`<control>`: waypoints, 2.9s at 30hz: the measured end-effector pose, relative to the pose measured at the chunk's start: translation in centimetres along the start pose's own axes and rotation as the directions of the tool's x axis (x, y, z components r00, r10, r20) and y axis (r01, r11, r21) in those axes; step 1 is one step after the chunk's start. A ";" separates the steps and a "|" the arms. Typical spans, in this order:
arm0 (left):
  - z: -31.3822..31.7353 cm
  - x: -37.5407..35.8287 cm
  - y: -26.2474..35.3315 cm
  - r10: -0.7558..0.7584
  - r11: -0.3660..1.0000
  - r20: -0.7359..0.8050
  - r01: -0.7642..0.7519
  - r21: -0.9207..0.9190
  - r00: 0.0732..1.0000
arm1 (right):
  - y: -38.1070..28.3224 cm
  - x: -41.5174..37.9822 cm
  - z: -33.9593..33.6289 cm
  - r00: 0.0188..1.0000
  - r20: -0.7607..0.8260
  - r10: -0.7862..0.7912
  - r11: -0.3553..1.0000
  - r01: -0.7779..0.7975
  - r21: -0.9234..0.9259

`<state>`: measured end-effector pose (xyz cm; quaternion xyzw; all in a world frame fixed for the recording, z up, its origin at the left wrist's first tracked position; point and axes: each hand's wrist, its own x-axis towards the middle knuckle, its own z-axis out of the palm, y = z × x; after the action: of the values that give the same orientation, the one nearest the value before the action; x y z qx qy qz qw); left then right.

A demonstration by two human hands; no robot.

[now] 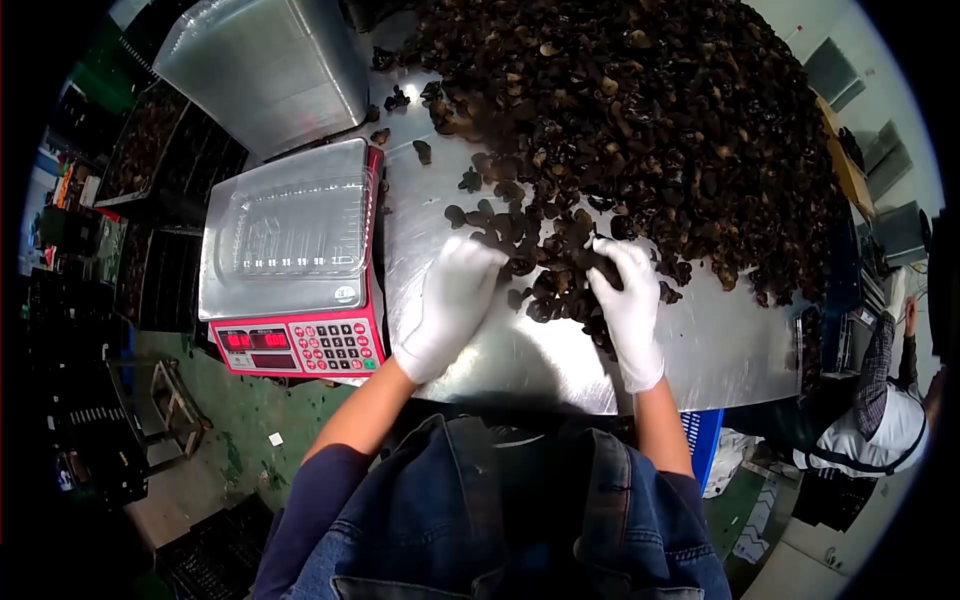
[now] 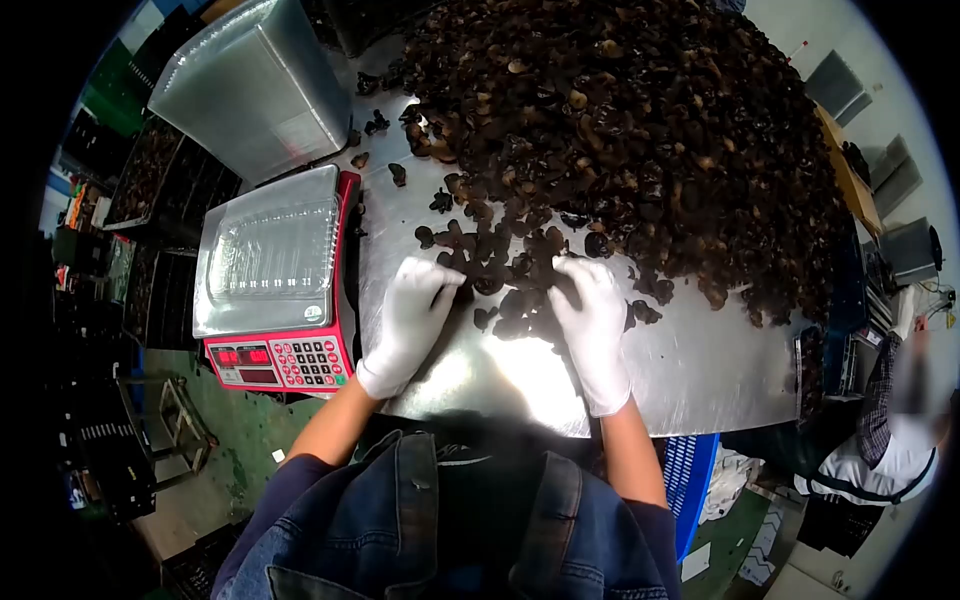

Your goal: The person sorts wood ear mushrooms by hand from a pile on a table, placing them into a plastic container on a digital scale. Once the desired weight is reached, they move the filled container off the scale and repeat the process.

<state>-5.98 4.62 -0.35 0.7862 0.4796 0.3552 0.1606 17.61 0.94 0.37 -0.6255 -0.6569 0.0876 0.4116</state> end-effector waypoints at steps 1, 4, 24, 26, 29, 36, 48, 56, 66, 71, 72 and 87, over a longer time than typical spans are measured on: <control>0.1 -1.4 -0.5 0.001 1.000 -0.001 -0.001 0.001 1.000 | 0.0 -0.9 -0.2 1.000 -0.015 -0.018 0.999 0.017 -0.046; -0.2 -4.4 -1.3 -0.102 0.991 0.051 0.106 -0.087 0.994 | 1.1 -2.2 0.1 0.992 0.070 0.103 0.976 -0.087 -0.202; -1.7 -10.4 -1.1 0.359 0.933 0.611 -0.288 -0.215 0.706 | -3.9 -7.7 -7.9 0.816 0.567 -0.113 0.829 0.392 -0.399; -1.3 -10.7 -1.4 0.366 0.931 0.605 -0.287 -0.227 0.707 | -2.6 -10.9 -13.2 0.605 0.746 0.279 0.840 0.222 -0.495; -1.0 -10.0 -1.2 0.336 0.941 0.553 -0.248 -0.230 0.763 | -1.1 -13.0 -15.0 0.513 0.617 0.597 0.694 0.055 -0.718; 3.9 -2.3 3.7 0.195 0.979 0.263 -0.172 -0.108 0.945 | -1.0 -5.2 -3.0 0.987 0.028 0.158 0.904 -0.133 -0.407; 3.3 -5.9 2.7 0.156 0.979 0.399 -0.196 0.062 0.904 | -2.2 -7.3 -1.1 0.943 0.326 -0.072 0.967 0.147 -0.210; 2.0 -5.9 2.7 0.105 0.988 0.305 -0.134 0.076 0.947 | 10.9 2.2 -3.8 0.987 0.161 0.024 0.628 0.111 -0.770; -0.9 -5.2 0.6 -0.161 0.987 0.074 0.159 0.032 0.984 | 6.8 -4.5 -11.7 0.948 0.300 0.106 0.658 0.160 -0.736; -0.2 -6.4 -0.1 -0.167 0.970 0.156 0.190 -0.148 0.974 | 6.0 -15.3 -19.3 0.800 0.245 0.547 0.470 -0.052 -0.881; -0.7 -6.1 0.8 -0.157 0.968 0.131 0.178 -0.176 0.979 | 4.8 -14.9 -19.1 0.820 0.218 0.529 0.478 -0.075 -0.875; 5.6 4.5 0.8 0.331 0.924 0.004 -0.325 0.203 0.943 | -0.2 -7.0 -11.9 0.998 0.002 0.062 0.774 -0.047 -0.631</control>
<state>-0.18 8.69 -1.99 0.8620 0.3769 0.3389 0.0115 24.38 -10.14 5.14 -0.7448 -0.6348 -0.1183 0.1682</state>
